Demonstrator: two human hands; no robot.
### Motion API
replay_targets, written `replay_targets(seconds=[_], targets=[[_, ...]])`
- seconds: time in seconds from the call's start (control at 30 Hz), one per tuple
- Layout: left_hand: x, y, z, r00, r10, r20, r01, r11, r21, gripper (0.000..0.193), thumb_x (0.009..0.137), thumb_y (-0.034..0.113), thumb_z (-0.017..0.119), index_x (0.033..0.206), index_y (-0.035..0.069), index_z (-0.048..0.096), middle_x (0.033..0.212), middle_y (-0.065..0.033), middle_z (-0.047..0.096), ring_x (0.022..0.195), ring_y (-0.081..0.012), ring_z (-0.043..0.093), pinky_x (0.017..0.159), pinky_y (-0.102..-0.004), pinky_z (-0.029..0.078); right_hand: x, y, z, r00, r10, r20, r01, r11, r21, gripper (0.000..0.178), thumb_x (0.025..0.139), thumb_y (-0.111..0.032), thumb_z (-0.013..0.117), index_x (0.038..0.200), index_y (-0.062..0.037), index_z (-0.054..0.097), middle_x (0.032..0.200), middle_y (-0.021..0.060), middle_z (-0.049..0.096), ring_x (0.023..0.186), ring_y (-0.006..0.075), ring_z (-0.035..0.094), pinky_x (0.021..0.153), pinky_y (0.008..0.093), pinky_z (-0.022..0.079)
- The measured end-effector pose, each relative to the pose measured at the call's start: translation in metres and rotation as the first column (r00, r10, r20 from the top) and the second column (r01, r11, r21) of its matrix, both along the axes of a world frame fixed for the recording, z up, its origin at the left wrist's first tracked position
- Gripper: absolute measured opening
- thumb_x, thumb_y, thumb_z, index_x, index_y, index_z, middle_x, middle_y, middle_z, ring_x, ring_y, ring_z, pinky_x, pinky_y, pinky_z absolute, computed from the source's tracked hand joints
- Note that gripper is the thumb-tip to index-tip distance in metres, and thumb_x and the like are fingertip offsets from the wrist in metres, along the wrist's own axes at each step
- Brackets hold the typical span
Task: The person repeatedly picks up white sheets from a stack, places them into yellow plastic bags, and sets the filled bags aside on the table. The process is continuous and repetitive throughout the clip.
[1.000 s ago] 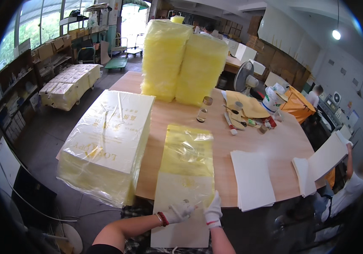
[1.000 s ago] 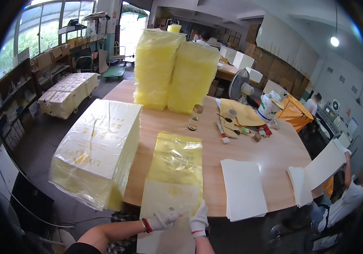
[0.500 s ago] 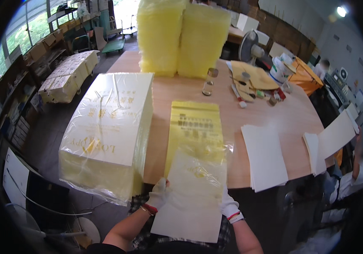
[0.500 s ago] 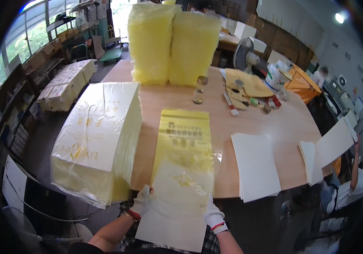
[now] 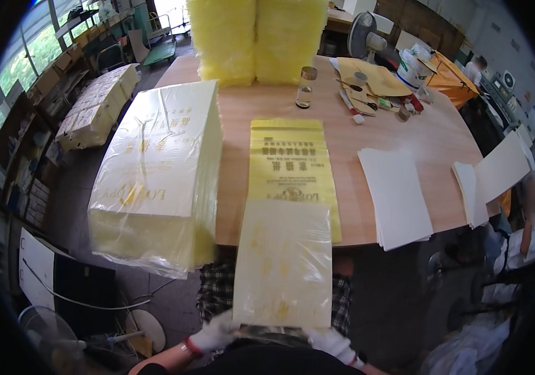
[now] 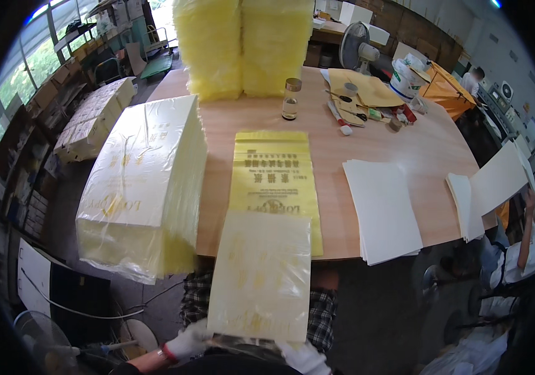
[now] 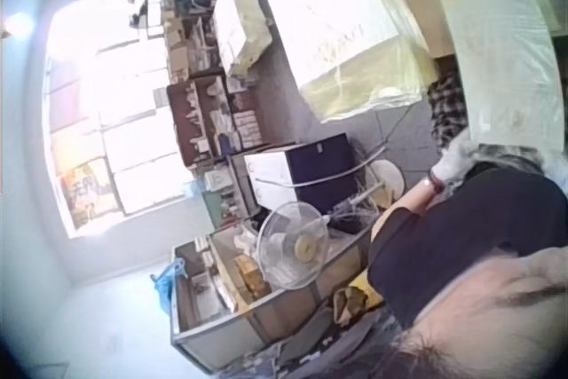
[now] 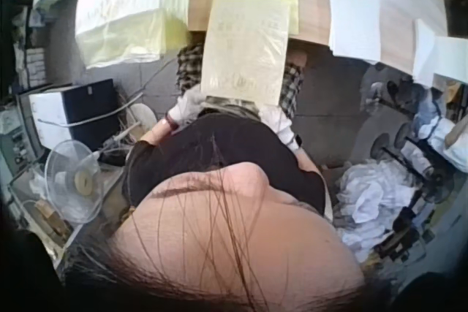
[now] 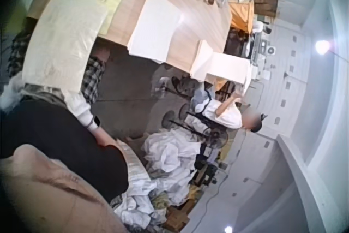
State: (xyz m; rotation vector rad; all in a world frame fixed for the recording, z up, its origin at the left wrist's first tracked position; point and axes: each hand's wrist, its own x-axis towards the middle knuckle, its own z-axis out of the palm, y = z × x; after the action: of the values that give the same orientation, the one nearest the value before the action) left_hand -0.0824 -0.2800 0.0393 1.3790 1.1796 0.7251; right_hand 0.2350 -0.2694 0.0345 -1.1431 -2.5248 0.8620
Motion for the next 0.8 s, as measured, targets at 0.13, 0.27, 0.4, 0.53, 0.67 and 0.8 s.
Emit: replay_targets(seconds=[0.13,0.27,0.4,0.53,0.67,0.8], targets=[[0.016,0.061,-0.009,0.815,0.511,-0.272,-0.398,0.835,0.38,0.016,0.075,-0.002,0.056,0.091,0.001,0.055,0.069,-0.0072,0.054,0.061,-0.0211,0.057,0.055,-0.0326,0.049,0.0,0.046,-0.003,0.936,-0.335,0.105,0.335,0.942,0.019,0.036,0.081,-0.015,0.049,0.115,-0.0058,0.053,0.1,0.0203,0.06,0.086,0.0368,0.058,0.073,0.0414,0.048],[0.021,0.045,-0.014,0.893,0.449,-0.033,-0.417,0.853,0.314,0.008,0.069,-0.006,0.05,0.074,0.001,0.052,0.071,-0.0098,0.052,0.063,-0.0209,0.055,0.057,-0.0293,0.046,0.037,0.045,-0.003,0.955,-0.283,0.092,0.296,0.882,-0.366,0.041,0.084,-0.03,0.053,0.121,-0.0137,0.05,0.1,0.0185,0.061,0.09,0.0306,0.059,0.079,0.036,0.046],[0.037,0.081,-0.004,0.925,0.378,-0.026,-0.311,0.797,0.518,0.006,0.067,-0.002,0.051,0.07,0.003,0.051,0.072,-0.0118,0.051,0.065,-0.0246,0.053,0.058,-0.0315,0.044,0.047,0.081,-0.056,0.468,-0.821,-0.328,0.499,0.551,-0.669,0.035,0.087,-0.022,0.053,0.114,0.0004,0.052,0.1,0.0084,0.061,0.09,0.018,0.058,0.083,0.0304,0.046],[0.054,0.103,0.111,0.973,0.162,-0.166,-0.01,0.744,0.668,0.012,0.064,-0.004,0.053,0.068,0.006,0.05,0.071,-0.0084,0.052,0.061,-0.0248,0.052,0.054,-0.0311,0.042,-0.022,0.1,-0.07,0.313,-0.839,-0.446,0.043,0.481,-0.875,0.037,0.089,-0.021,0.049,0.121,-0.0015,0.046,0.109,0.0066,0.055,0.095,0.0175,0.055,0.084,0.0314,0.045],[0.006,0.089,0.175,0.971,0.238,-0.02,-0.086,0.426,0.901,0.017,0.061,-0.002,0.061,0.07,0.009,0.051,0.076,-0.0075,0.057,0.064,-0.024,0.057,0.052,-0.0302,0.044,-0.105,0.135,0.025,0.16,-0.83,-0.534,-0.197,0.504,-0.841,0.032,0.09,-0.02,0.047,0.116,-0.0029,0.051,0.102,0.005,0.057,0.095,0.0166,0.055,0.08,0.0295,0.046],[-0.046,0.101,0.195,0.591,0.396,0.703,-0.803,0.207,0.559,0.039,0.097,0.031,0.026,0.066,0.011,0.038,0.073,-0.0022,0.045,0.069,-0.0122,0.044,0.069,-0.0266,0.042,-0.168,0.196,0.094,0.285,-0.835,-0.471,-0.558,0.256,-0.79,0.033,0.084,-0.009,0.055,0.116,-0.0024,0.049,0.106,0.0105,0.054,0.093,0.0191,0.054,0.08,0.0321,0.048]])
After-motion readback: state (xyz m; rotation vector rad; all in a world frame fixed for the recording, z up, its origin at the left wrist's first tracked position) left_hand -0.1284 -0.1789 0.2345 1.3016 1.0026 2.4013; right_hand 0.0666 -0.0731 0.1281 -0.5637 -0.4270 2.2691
